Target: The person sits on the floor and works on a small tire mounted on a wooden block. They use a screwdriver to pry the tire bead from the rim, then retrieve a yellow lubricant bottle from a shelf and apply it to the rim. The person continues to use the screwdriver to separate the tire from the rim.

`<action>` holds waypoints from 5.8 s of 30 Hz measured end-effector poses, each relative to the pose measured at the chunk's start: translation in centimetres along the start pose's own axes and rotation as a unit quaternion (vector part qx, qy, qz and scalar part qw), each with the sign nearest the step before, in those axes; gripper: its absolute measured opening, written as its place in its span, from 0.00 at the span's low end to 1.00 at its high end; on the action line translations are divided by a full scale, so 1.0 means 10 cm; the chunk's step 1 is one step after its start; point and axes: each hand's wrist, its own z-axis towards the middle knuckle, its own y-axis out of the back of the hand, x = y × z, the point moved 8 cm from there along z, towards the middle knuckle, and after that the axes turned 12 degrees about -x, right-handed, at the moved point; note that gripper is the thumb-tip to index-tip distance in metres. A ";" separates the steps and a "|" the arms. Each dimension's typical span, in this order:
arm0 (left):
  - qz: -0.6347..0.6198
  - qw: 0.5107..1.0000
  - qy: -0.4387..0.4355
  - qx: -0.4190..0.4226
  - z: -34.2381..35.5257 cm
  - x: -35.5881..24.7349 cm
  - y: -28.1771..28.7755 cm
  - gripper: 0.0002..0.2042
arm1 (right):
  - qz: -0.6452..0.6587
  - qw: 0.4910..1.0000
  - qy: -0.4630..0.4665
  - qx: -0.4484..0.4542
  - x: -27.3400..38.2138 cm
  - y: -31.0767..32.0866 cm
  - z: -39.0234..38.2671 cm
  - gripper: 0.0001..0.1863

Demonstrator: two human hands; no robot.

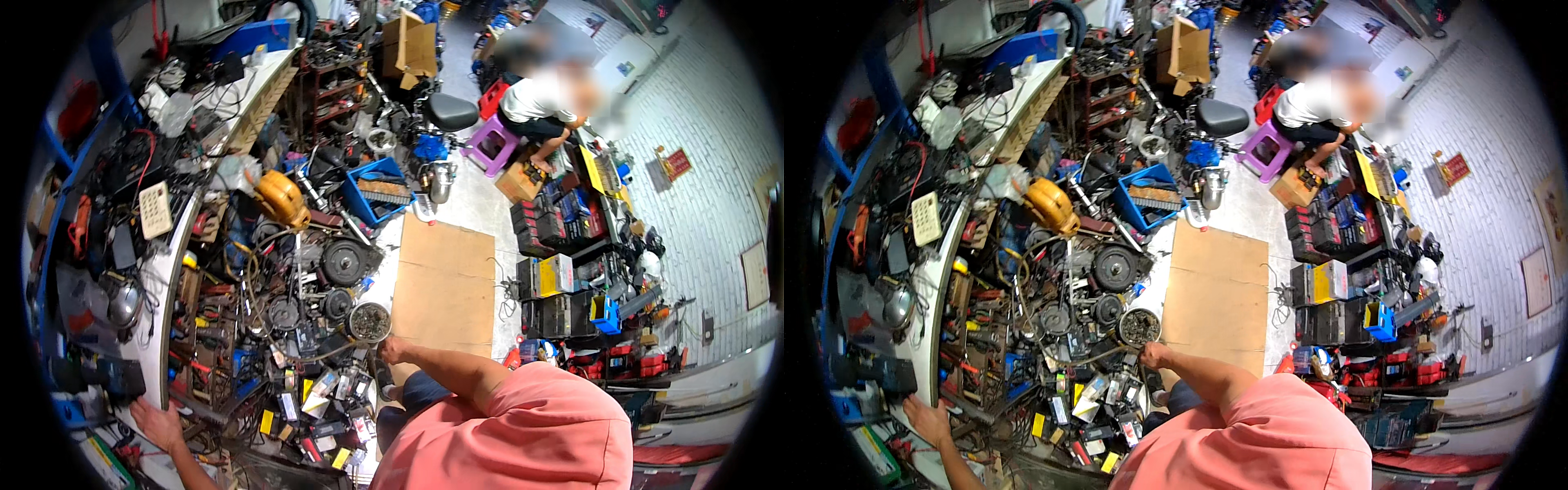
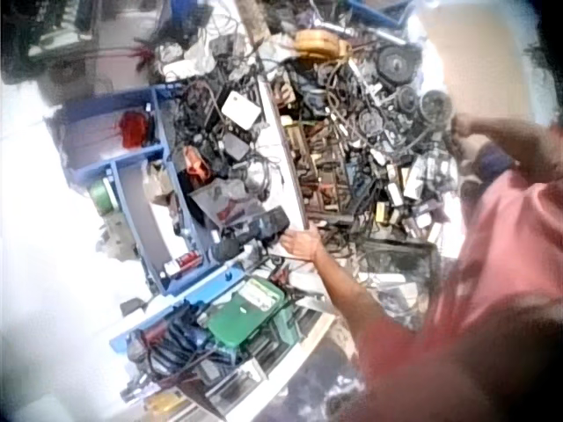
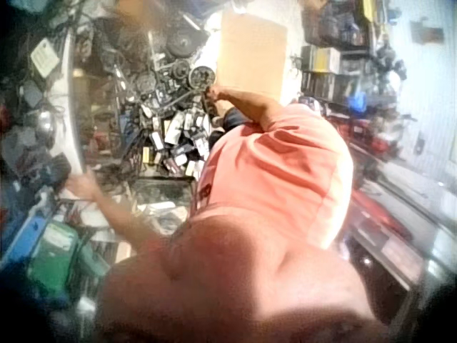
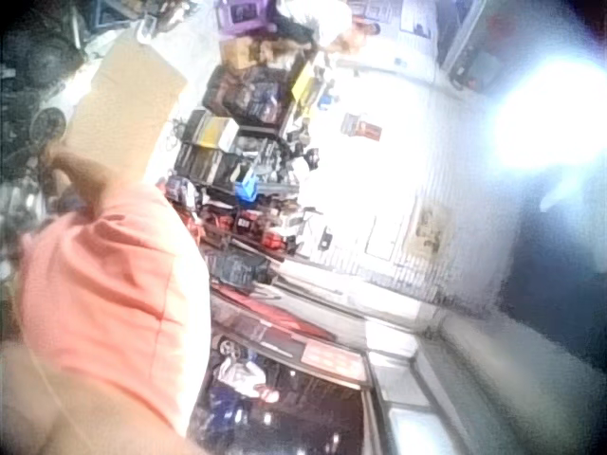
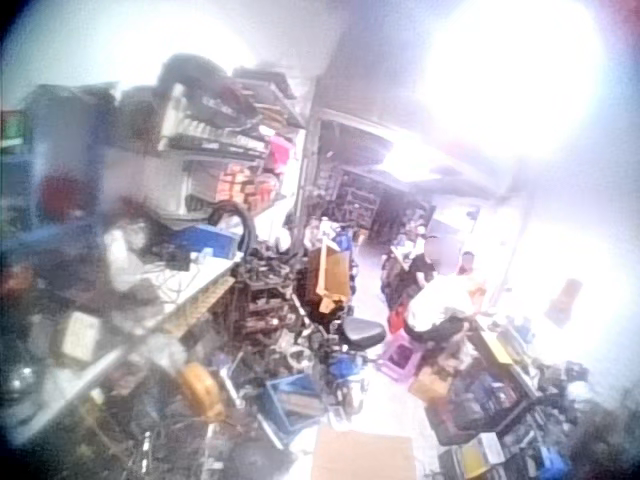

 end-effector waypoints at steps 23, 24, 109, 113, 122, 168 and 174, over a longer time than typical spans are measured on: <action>0.013 1.000 -0.001 -0.007 0.01 -0.11 0.13 0.36 | -0.059 0.954 -0.138 0.259 -0.09 -0.34 0.25 0.10; 0.007 1.000 0.003 0.000 0.01 -0.13 0.11 0.36 | -0.134 0.951 -0.012 0.277 0.03 -0.42 0.28 0.11; -0.014 0.999 0.018 -0.047 -0.14 0.08 0.15 0.31 | 0.128 0.795 -0.438 0.400 0.35 -0.76 1.22 0.10; -0.011 0.999 0.012 -0.034 -0.15 0.09 0.16 0.31 | 0.104 0.811 -0.405 0.409 0.45 -0.78 1.16 0.10; -0.020 0.999 0.019 -0.047 -0.19 0.07 0.27 0.30 | 0.076 0.787 -0.410 0.455 0.20 -0.68 0.98 0.08; 0.117 0.977 -0.156 -0.087 0.04 -0.07 -0.17 0.34 | 0.300 0.904 -0.305 0.011 1.64 -2.60 4.19 0.18; 0.058 0.975 -0.179 -0.120 -0.05 -0.16 -0.09 0.30 | 0.186 0.942 -0.203 0.191 2.19 -2.90 3.98 0.21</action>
